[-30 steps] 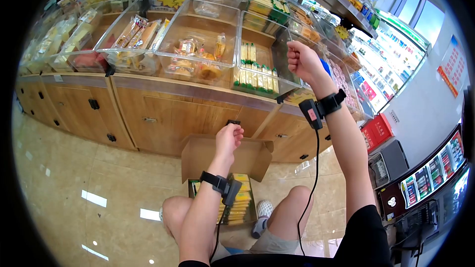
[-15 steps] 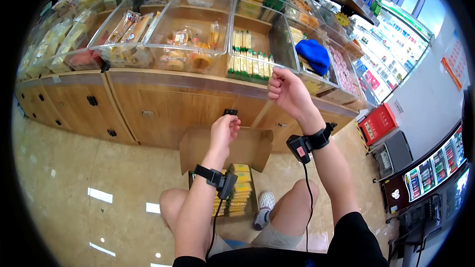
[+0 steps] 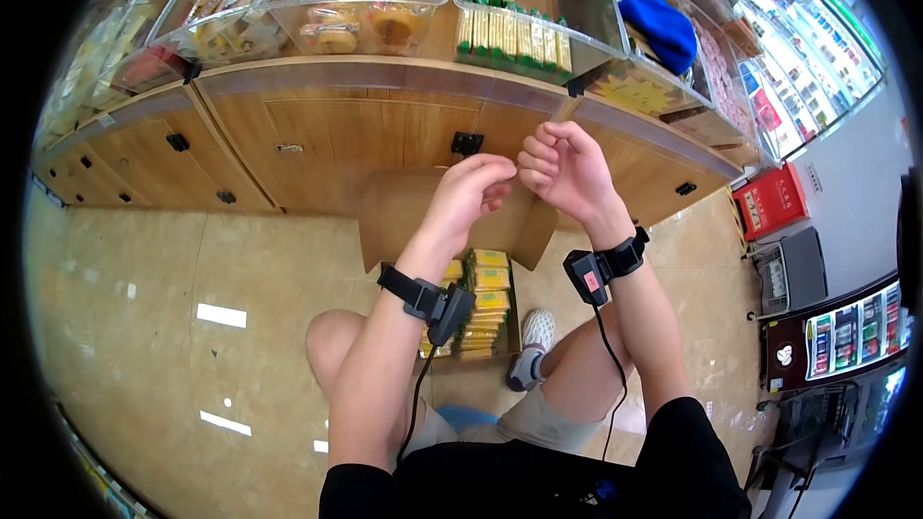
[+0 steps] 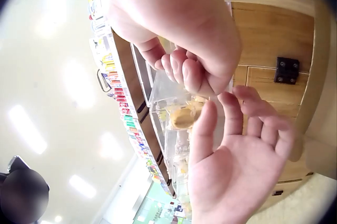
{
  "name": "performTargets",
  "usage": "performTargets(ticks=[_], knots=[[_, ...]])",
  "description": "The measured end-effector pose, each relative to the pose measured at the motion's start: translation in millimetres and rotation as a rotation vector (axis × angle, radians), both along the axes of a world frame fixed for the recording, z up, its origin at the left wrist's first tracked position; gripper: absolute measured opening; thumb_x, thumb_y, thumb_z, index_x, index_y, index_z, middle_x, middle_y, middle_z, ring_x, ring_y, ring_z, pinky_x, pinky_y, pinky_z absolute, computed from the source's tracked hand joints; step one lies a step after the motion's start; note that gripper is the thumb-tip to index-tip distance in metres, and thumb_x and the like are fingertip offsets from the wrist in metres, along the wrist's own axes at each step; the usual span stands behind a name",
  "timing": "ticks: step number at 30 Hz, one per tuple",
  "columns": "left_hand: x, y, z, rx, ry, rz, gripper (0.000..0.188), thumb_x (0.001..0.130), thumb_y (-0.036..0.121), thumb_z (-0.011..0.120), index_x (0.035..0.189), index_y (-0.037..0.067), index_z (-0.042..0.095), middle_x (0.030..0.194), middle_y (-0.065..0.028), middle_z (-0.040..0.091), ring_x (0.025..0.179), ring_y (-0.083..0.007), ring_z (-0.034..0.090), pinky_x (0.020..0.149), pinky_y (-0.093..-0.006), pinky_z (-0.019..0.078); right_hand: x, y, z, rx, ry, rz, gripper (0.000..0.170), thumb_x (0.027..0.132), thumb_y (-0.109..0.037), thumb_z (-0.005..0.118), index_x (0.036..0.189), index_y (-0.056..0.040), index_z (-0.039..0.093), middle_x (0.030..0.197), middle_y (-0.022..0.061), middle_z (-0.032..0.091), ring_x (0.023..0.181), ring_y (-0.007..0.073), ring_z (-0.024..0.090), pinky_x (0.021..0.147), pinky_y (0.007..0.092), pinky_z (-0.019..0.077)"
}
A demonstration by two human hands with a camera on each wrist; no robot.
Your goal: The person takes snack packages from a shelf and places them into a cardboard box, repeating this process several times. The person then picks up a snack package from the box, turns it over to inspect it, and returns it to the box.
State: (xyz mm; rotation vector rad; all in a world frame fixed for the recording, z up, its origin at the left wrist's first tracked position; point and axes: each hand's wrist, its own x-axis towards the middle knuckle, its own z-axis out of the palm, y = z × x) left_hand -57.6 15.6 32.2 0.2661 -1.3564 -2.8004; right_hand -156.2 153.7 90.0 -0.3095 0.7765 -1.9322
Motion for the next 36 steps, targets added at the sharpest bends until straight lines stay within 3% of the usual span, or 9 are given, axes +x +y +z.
performTargets(ticks=[7,16,19,25,36], knots=[[-9,10,-5,-0.079,-0.031,-0.084,0.022,0.084,0.019,0.06,0.102,0.009,0.055,0.092,-0.0005,0.059,0.088,-0.0126,0.056,0.075,-0.0276,0.0437,-12,12,-24,0.029,0.015,-0.045,0.022,0.09,-0.02,0.048,0.072,-0.0083,0.043,0.063,-0.0001,0.038,0.058,0.0115,0.036,0.054,0.0247,0.0327],[-20,23,-17,-0.161,-0.069,-0.104,0.022,0.081,0.022,0.064,0.096,0.009,0.056,0.089,-0.0007,0.057,0.084,-0.0104,0.055,0.072,-0.0259,0.0439,-12,25,-36,0.095,0.045,-0.067,0.022,0.091,-0.02,0.046,0.073,-0.0069,0.043,0.064,0.0002,0.039,0.06,0.0117,0.037,0.056,0.0248,0.0335],[-22,27,-20,-0.224,-0.099,-0.115,0.024,0.083,0.019,0.06,0.104,0.009,0.053,0.093,-0.0012,0.059,0.087,-0.0109,0.055,0.076,-0.0274,0.0437,-13,29,-42,0.103,0.026,-0.066,0.02,0.088,-0.021,0.051,0.074,-0.007,0.046,0.066,0.0009,0.042,0.06,0.0132,0.039,0.059,0.0262,0.0354],[-23,33,-26,-0.241,-0.097,-0.091,0.034,0.082,0.017,0.059,0.113,0.007,0.049,0.096,-0.0019,0.058,0.086,-0.0101,0.054,0.075,-0.0267,0.0443,-10,32,-48,0.144,0.013,-0.093,0.021,0.09,-0.02,0.047,0.075,-0.0066,0.045,0.067,0.0003,0.042,0.062,0.0118,0.039,0.058,0.0249,0.0347],[-20,36,-37,-0.309,-0.145,-0.096,0.034,0.083,0.018,0.06,0.113,0.007,0.052,0.097,-0.0023,0.059,0.082,-0.0108,0.055,0.075,-0.0265,0.0451,-14,35,-71,0.164,0.029,-0.088,0.019,0.088,-0.02,0.053,0.075,-0.0076,0.049,0.067,0.0005,0.048,0.06,0.0116,0.042,0.059,0.0249,0.0369]])
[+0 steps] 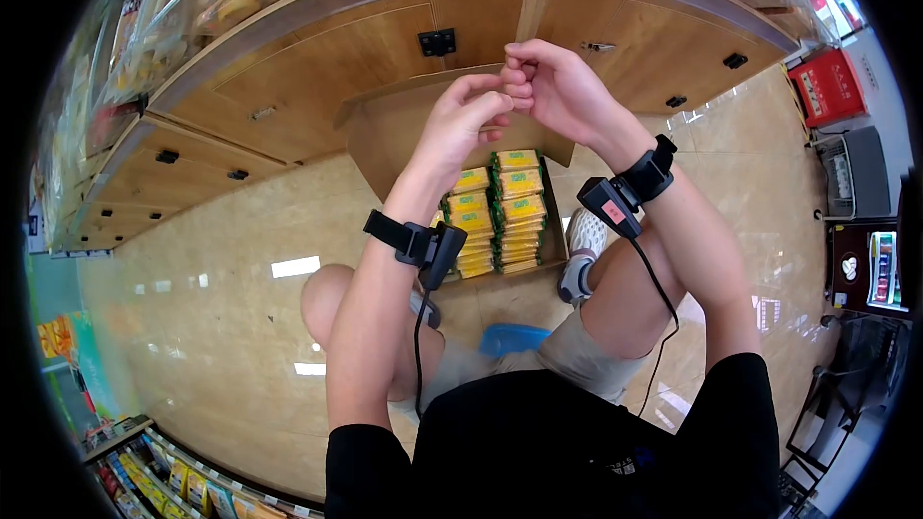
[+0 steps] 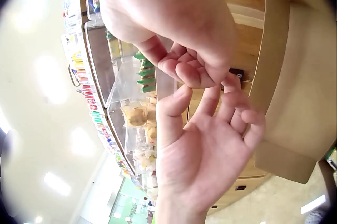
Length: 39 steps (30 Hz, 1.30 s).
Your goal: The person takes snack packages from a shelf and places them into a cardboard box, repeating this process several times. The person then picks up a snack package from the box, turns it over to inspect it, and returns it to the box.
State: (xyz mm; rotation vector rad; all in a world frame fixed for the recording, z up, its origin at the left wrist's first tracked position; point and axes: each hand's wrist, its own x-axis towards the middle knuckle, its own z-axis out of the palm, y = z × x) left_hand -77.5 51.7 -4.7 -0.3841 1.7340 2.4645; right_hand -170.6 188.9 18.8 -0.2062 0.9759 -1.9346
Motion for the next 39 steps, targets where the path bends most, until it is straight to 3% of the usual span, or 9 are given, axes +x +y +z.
performTargets(ticks=[5,12,15,18,21,24,30,35,39], knots=[[-1,-3,-15,0.063,-0.008,0.074,0.03,0.086,0.022,0.055,0.111,0.005,0.052,0.102,-0.0066,0.06,0.084,-0.0133,0.056,0.075,-0.0279,0.0455,-3,-2,-9,0.179,0.057,-0.039,0.018,0.089,-0.024,0.053,0.078,-0.0092,0.052,0.071,-0.0013,0.051,0.064,0.0093,0.046,0.061,0.0227,0.0402],[-1,-32,-86,-0.218,-0.301,0.275,0.033,0.086,0.03,0.055,0.109,0.006,0.053,0.104,-0.0067,0.059,0.088,-0.0151,0.057,0.075,-0.0299,0.0462,-24,-1,-47,0.446,0.173,-0.024,0.019,0.086,-0.024,0.054,0.076,-0.0083,0.054,0.07,0.0006,0.055,0.063,0.009,0.052,0.057,0.022,0.0443],[7,-50,-115,-0.301,-0.416,0.35,0.031,0.083,0.031,0.056,0.105,0.009,0.055,0.101,-0.0044,0.06,0.086,-0.0144,0.057,0.073,-0.0299,0.0463,-40,3,-66,0.579,0.282,0.008,0.019,0.084,-0.027,0.054,0.077,-0.0088,0.055,0.072,0.0002,0.055,0.064,0.0091,0.052,0.057,0.0253,0.0446],[15,-59,-140,-0.29,-0.464,0.438,0.019,0.08,0.027,0.057,0.085,0.009,0.055,0.077,-0.001,0.056,0.071,-0.0104,0.054,0.061,-0.0259,0.0446,-48,12,-76,0.707,0.383,0.009,0.02,0.081,-0.03,0.055,0.076,-0.0102,0.056,0.073,-0.0008,0.056,0.063,0.0097,0.052,0.057,0.028,0.0434],[18,-67,-172,-0.297,-0.622,0.381,0.016,0.08,0.027,0.056,0.08,0.012,0.055,0.072,0.0002,0.054,0.068,-0.0111,0.052,0.061,-0.0283,0.0452,-52,17,-79,0.745,0.469,0.018,0.021,0.078,-0.031,0.056,0.073,-0.0112,0.057,0.073,-0.0016,0.056,0.061,0.0104,0.051,0.056,0.029,0.0415],[21,-69,-209,-0.314,-0.758,0.36,0.023,0.083,0.034,0.056,0.093,0.013,0.058,0.089,-0.0016,0.059,0.082,-0.0148,0.054,0.075,-0.0359,0.0463,-50,17,-76,0.748,0.476,-0.006,0.021,0.076,-0.031,0.056,0.071,-0.0111,0.057,0.073,-0.0014,0.057,0.06,0.0109,0.052,0.054,0.0292,0.0404],[23,-62,-261,-0.229,-0.876,0.222,0.029,0.084,0.034,0.054,0.102,0.012,0.052,0.09,-0.0029,0.056,0.083,-0.0168,0.053,0.081,-0.0422,0.0461,-63,11,-96,0.799,0.556,0.022,0.026,0.076,-0.033,0.056,0.07,-0.008,0.059,0.07,0.0028,0.06,0.062,0.0146,0.055,0.053,0.0331,0.0422],[23,-47,-264,-0.138,-0.893,0.095,0.068,0.08,0.036,0.061,0.133,0.004,0.032,0.129,-0.0188,0.038,0.118,-0.0307,0.041,0.097,-0.0476,0.0375,-67,16,-99,0.824,0.577,0.033,0.031,0.077,-0.035,0.055,0.07,-0.0046,0.06,0.07,0.0057,0.06,0.064,0.0182,0.056,0.057,0.0355,0.0444],[24,-45,-273,-0.132,-0.893,0.095,0.07,0.08,0.036,0.061,0.134,0.003,0.03,0.129,-0.0205,0.038,0.116,-0.0315,0.044,0.097,-0.0472,0.0374,-67,24,-102,0.8,0.567,0.01,0.031,0.077,-0.033,0.056,0.072,-0.0029,0.06,0.072,0.0076,0.061,0.066,0.0183,0.057,0.057,0.0354,0.0447]])
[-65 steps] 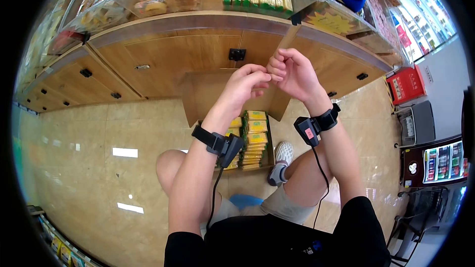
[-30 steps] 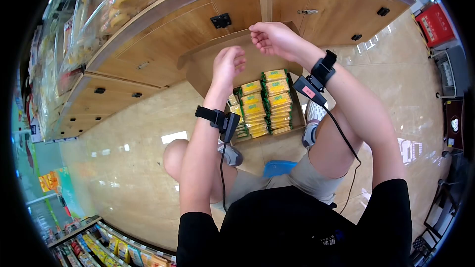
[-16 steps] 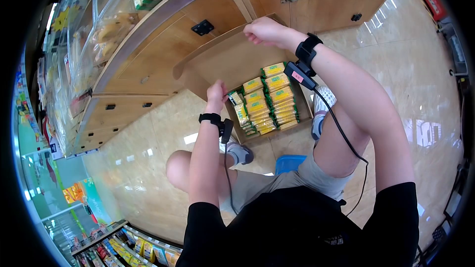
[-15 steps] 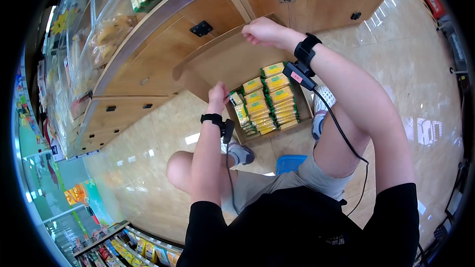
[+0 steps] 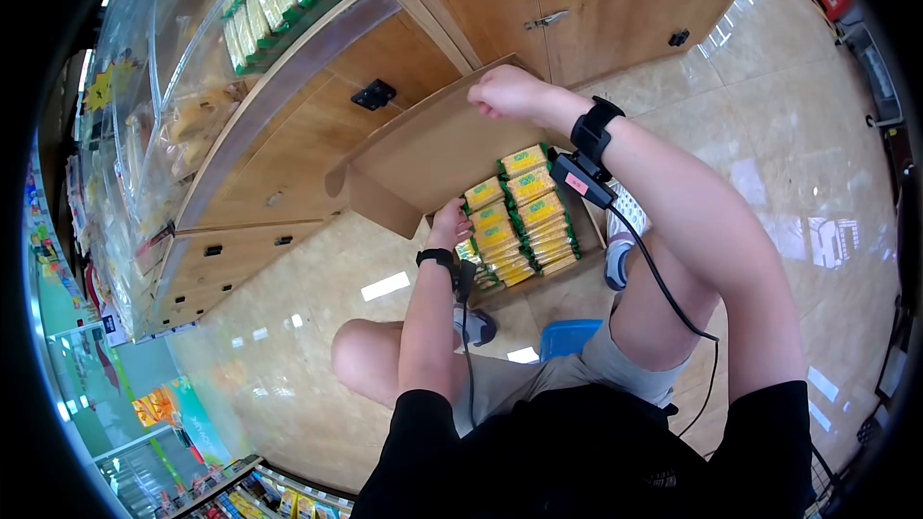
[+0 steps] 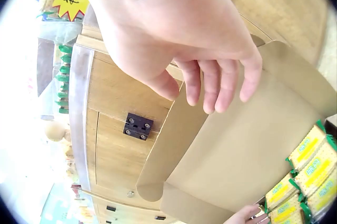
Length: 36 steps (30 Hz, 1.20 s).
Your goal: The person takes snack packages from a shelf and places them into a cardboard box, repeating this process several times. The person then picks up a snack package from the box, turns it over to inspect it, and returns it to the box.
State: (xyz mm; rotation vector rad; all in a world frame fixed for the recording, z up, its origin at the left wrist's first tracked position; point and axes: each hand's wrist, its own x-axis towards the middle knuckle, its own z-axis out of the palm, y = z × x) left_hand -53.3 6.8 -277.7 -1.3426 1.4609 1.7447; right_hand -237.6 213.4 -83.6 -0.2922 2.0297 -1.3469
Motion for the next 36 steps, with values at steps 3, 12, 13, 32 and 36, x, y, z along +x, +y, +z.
performTargets(ticks=[3,12,13,32,36], knots=[[-2,-3,-12,0.005,0.007,0.013,0.068,0.081,0.036,0.06,0.132,0.002,0.031,0.128,-0.0211,0.039,0.114,-0.0314,0.046,0.097,-0.0463,0.0377,1,6,-1,-0.028,-0.01,-0.009,0.03,0.077,-0.031,0.057,0.075,-0.0015,0.061,0.075,0.0085,0.061,0.067,0.0179,0.057,0.058,0.0341,0.0448],[-7,-5,-43,0.039,0.069,0.116,0.059,0.082,0.033,0.057,0.127,0.001,0.035,0.125,-0.0171,0.04,0.108,-0.0299,0.047,0.094,-0.0418,0.0392,4,13,10,-0.017,-0.06,-0.016,0.026,0.076,-0.029,0.057,0.077,-0.0036,0.06,0.078,0.006,0.061,0.067,0.0145,0.056,0.057,0.0304,0.0436],[-9,-4,-45,0.049,0.109,0.15,0.053,0.08,0.032,0.059,0.121,0.004,0.039,0.117,-0.0146,0.042,0.1,-0.0281,0.049,0.088,-0.0412,0.0411,5,13,11,-0.014,-0.068,-0.01,0.025,0.076,-0.029,0.057,0.077,-0.0042,0.059,0.078,0.0057,0.061,0.068,0.0143,0.056,0.057,0.0305,0.0434],[-21,-2,-45,0.141,0.07,0.256,0.038,0.079,0.018,0.064,0.111,0.01,0.046,0.106,-0.0136,0.052,0.101,-0.0285,0.053,0.092,-0.044,0.0443,4,31,29,0.048,-0.095,0.035,0.023,0.083,-0.032,0.055,0.087,-0.0102,0.059,0.085,-0.0003,0.059,0.079,0.0104,0.055,0.07,0.0277,0.0432],[-22,3,-38,0.191,0.151,0.21,0.034,0.08,0.019,0.064,0.109,0.009,0.049,0.11,-0.014,0.051,0.1,-0.0274,0.053,0.088,-0.041,0.0476,6,39,31,0.006,-0.09,0.028,0.022,0.083,-0.032,0.055,0.087,-0.0102,0.059,0.085,-0.0003,0.059,0.079,0.0102,0.055,0.069,0.0277,0.0432]])
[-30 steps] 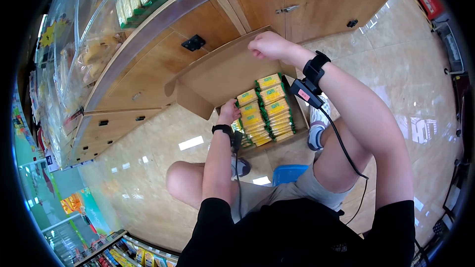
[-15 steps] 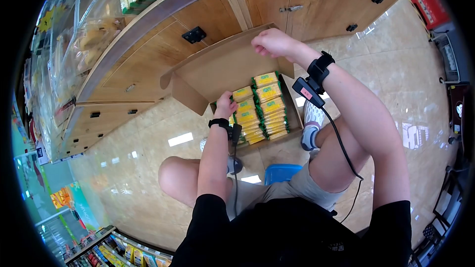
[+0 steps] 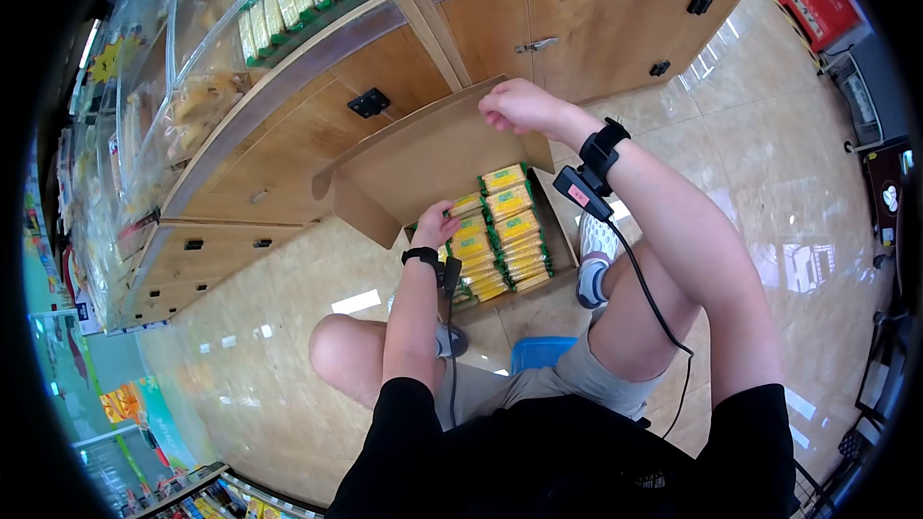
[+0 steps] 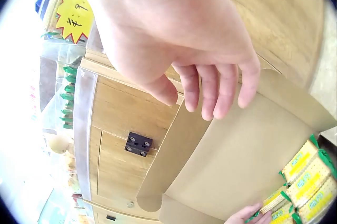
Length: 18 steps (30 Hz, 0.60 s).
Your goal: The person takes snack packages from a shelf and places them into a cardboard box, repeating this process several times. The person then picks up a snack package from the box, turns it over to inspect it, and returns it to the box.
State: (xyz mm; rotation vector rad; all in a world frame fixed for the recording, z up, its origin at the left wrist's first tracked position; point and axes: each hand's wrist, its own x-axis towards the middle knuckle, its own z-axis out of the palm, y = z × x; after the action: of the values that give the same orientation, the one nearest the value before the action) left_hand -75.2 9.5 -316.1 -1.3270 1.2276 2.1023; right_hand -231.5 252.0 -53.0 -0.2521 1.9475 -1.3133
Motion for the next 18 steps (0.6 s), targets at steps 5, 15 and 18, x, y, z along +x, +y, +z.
performTargets(ticks=[5,15,18], knots=[[4,-8,0,-0.001,0.145,0.001,0.032,0.079,0.022,0.066,0.105,0.009,0.051,0.101,-0.0093,0.053,0.094,-0.0232,0.053,0.083,-0.035,0.0502,1,4,4,-0.018,0.016,0.016,0.022,0.083,-0.031,0.055,0.087,-0.0101,0.058,0.085,-0.0003,0.059,0.078,0.0102,0.055,0.067,0.0269,0.0434],[18,-24,38,-0.125,0.163,0.087,0.024,0.085,0.016,0.059,0.104,0.004,0.051,0.107,-0.0087,0.05,0.101,-0.0242,0.05,0.086,-0.0359,0.0523,5,3,13,-0.018,0.056,0.034,0.022,0.083,-0.03,0.055,0.087,-0.0097,0.058,0.085,0.0002,0.06,0.077,0.0105,0.055,0.066,0.0268,0.0437],[19,-30,47,-0.163,0.187,0.099,0.023,0.087,0.017,0.057,0.105,0.004,0.051,0.108,-0.0095,0.05,0.1,-0.0248,0.052,0.087,-0.0368,0.0525,7,-1,16,-0.012,0.063,0.044,0.021,0.082,-0.03,0.056,0.086,-0.0097,0.059,0.084,-0.0002,0.06,0.076,0.0101,0.055,0.066,0.0261,0.0435]])
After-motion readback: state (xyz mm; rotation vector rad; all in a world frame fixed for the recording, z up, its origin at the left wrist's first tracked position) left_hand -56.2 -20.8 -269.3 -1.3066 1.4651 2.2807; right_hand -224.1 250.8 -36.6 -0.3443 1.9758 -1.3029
